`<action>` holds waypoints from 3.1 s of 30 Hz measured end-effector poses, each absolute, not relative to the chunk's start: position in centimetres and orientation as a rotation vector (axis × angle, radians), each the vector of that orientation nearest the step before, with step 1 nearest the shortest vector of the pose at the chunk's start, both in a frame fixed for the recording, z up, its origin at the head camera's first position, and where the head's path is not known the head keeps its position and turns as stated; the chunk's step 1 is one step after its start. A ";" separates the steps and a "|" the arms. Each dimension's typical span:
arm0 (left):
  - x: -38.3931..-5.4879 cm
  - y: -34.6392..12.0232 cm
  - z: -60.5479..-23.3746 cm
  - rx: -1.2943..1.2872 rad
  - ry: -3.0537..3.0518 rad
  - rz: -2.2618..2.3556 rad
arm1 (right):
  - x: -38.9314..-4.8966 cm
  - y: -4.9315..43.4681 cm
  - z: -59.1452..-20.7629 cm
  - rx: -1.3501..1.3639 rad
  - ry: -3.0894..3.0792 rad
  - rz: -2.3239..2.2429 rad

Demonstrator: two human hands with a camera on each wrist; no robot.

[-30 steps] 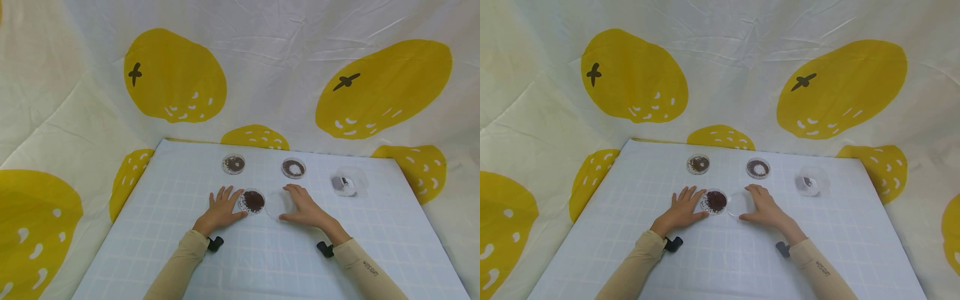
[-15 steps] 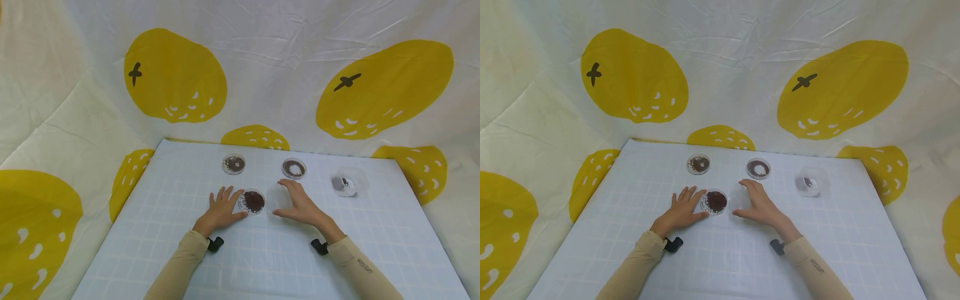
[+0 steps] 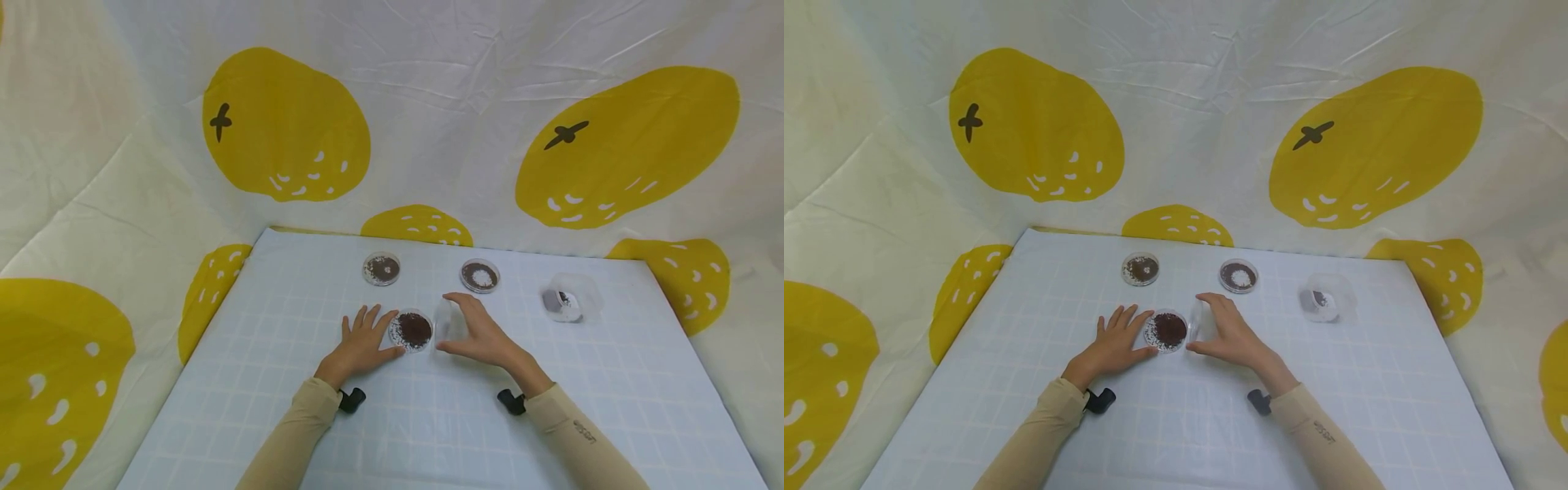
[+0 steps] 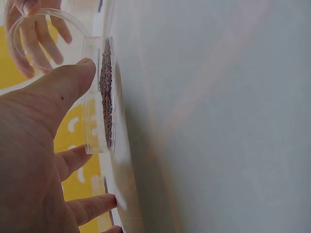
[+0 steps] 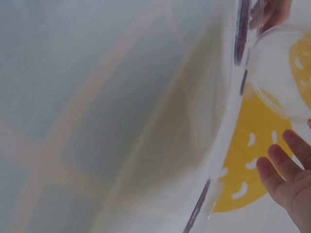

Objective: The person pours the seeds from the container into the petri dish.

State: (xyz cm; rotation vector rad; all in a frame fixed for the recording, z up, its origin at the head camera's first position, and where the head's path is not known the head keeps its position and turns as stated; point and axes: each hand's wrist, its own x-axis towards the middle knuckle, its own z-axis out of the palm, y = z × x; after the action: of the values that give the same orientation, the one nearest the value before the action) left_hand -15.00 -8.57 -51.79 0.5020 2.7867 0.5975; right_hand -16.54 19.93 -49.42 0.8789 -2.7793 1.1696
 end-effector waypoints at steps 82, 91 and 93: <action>-14.9 -8.5 -51.7 0.506 2.790 0.488 | -18.2 13.1 -50.1 1.185 -2.930 0.701; -15.0 -8.6 -51.8 0.517 2.798 0.466 | -18.5 13.2 -50.7 1.191 -2.943 0.662; -15.0 -8.6 -51.8 0.525 2.798 0.471 | -18.5 13.2 -50.7 1.192 -2.947 0.647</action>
State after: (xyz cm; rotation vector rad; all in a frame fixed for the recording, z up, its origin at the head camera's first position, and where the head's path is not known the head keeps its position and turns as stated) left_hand -15.03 -8.57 -51.82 0.5246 2.7977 0.4714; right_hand -18.49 13.22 -50.68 1.1922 -2.9467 0.6469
